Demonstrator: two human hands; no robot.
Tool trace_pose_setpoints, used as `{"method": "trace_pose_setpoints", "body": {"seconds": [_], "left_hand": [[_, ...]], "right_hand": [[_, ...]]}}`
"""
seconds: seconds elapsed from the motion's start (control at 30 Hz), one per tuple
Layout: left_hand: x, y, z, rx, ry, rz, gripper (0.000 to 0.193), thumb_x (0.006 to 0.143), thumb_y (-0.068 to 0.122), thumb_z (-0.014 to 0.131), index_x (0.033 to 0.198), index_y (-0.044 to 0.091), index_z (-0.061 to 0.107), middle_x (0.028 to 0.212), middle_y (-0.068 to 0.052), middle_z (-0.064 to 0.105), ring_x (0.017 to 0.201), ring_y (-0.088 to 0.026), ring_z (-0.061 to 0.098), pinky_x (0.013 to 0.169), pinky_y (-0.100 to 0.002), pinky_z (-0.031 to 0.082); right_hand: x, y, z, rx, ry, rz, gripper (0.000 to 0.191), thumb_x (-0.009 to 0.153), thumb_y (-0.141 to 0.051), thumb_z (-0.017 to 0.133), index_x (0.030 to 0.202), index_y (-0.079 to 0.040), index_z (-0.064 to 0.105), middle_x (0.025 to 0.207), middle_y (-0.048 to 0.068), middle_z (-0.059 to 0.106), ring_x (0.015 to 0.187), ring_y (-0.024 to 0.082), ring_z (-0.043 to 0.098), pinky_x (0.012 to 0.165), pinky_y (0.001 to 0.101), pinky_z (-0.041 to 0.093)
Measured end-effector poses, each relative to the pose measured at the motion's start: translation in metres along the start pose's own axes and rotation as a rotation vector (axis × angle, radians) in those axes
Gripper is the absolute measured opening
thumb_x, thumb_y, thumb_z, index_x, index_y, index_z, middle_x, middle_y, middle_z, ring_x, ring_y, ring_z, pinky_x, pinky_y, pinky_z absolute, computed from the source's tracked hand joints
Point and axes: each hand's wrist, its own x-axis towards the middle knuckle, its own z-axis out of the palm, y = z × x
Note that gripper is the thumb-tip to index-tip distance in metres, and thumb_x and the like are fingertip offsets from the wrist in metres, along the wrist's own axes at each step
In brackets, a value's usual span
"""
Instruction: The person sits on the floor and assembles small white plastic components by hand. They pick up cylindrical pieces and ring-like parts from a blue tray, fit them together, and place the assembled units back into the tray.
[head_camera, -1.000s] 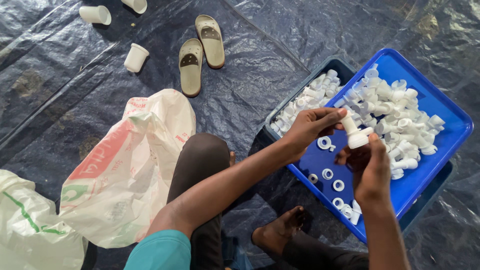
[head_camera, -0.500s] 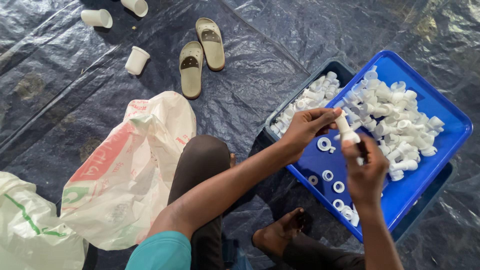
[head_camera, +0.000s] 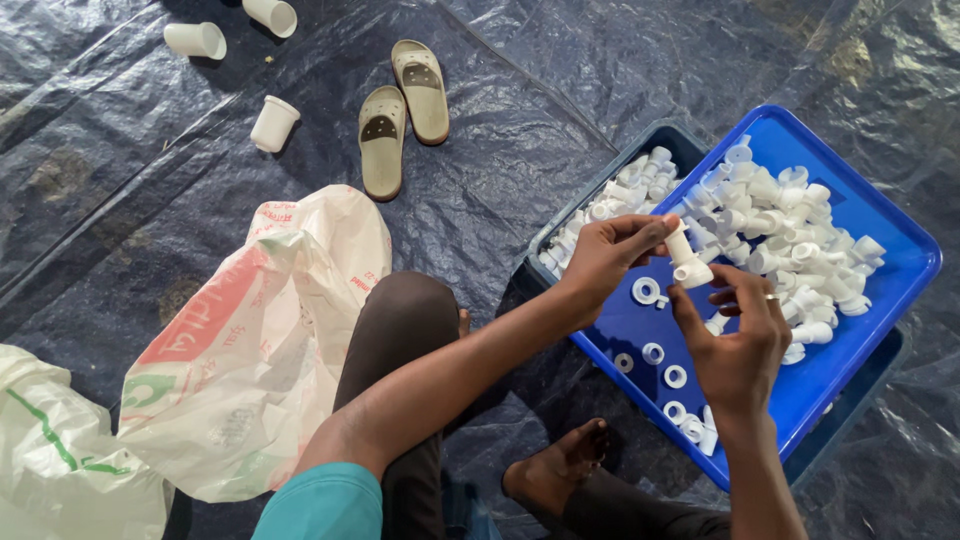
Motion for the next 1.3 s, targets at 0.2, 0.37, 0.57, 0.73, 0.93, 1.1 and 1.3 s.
{"method": "trace_pose_setpoints", "body": {"seconds": [0.2,0.37,0.57,0.73,0.93,1.1,1.3], "left_hand": [[-0.001,-0.004,0.001,-0.025,-0.029,-0.009,0.030,0.096,0.029,0.076,0.105,0.000,0.077,0.084,-0.001,0.068,0.075,-0.005,0.060,0.067,-0.019,0.050],[0.001,-0.006,-0.004,-0.066,-0.125,-0.050,0.033,0.100,0.030,0.072,0.112,-0.001,0.075,0.088,-0.001,0.068,0.078,-0.005,0.061,0.068,-0.020,0.051],[0.006,-0.005,-0.006,-0.061,-0.314,-0.034,0.040,0.101,0.034,0.068,0.128,0.005,0.071,0.109,-0.005,0.074,0.099,-0.011,0.068,0.086,-0.029,0.057],[0.011,0.004,-0.005,-0.001,-0.428,-0.058,0.040,0.102,0.041,0.063,0.131,0.014,0.070,0.119,0.000,0.074,0.112,-0.011,0.066,0.097,-0.030,0.054],[0.004,0.006,-0.002,0.353,-0.123,0.032,0.043,0.101,0.044,0.068,0.117,0.007,0.081,0.088,-0.003,0.070,0.081,-0.010,0.057,0.069,-0.026,0.047],[-0.006,0.007,0.000,0.188,-0.081,-0.141,0.047,0.092,0.051,0.073,0.097,0.005,0.079,0.086,-0.002,0.073,0.084,-0.011,0.070,0.069,-0.024,0.051],[-0.001,0.008,-0.004,0.031,-0.130,-0.232,0.042,0.094,0.046,0.071,0.111,0.008,0.077,0.103,-0.005,0.076,0.098,-0.012,0.070,0.085,-0.026,0.057]], "right_hand": [[-0.005,0.000,0.005,-0.135,0.038,-0.095,0.035,0.092,-0.019,0.086,0.117,-0.001,0.069,0.100,0.013,0.066,0.087,0.024,0.066,0.074,0.0385,0.053],[-0.012,0.013,0.010,-0.162,0.056,-0.166,0.031,0.101,-0.023,0.079,0.117,0.000,0.065,0.098,0.012,0.062,0.086,0.025,0.063,0.075,0.0387,0.051],[-0.015,0.028,0.020,0.947,-0.084,0.533,0.037,0.106,-0.042,0.059,0.099,-0.005,0.062,0.080,0.005,0.059,0.070,0.018,0.057,0.065,0.0372,0.048],[-0.010,0.025,0.020,1.268,-0.064,0.720,0.034,0.102,-0.039,0.057,0.105,-0.006,0.064,0.084,0.003,0.063,0.073,0.016,0.060,0.067,0.0360,0.051],[-0.007,0.014,0.009,0.263,-0.019,0.247,0.028,0.101,-0.026,0.070,0.108,0.001,0.069,0.087,0.005,0.066,0.079,0.019,0.063,0.073,0.0361,0.050],[-0.009,0.007,0.011,-0.084,0.058,-0.075,0.030,0.100,-0.021,0.078,0.120,0.000,0.069,0.096,0.011,0.062,0.082,0.025,0.063,0.075,0.0392,0.050],[-0.012,0.013,0.014,-0.223,0.061,-0.180,0.029,0.099,-0.025,0.077,0.115,-0.002,0.069,0.092,0.011,0.062,0.082,0.030,0.062,0.077,0.0439,0.047]]}}
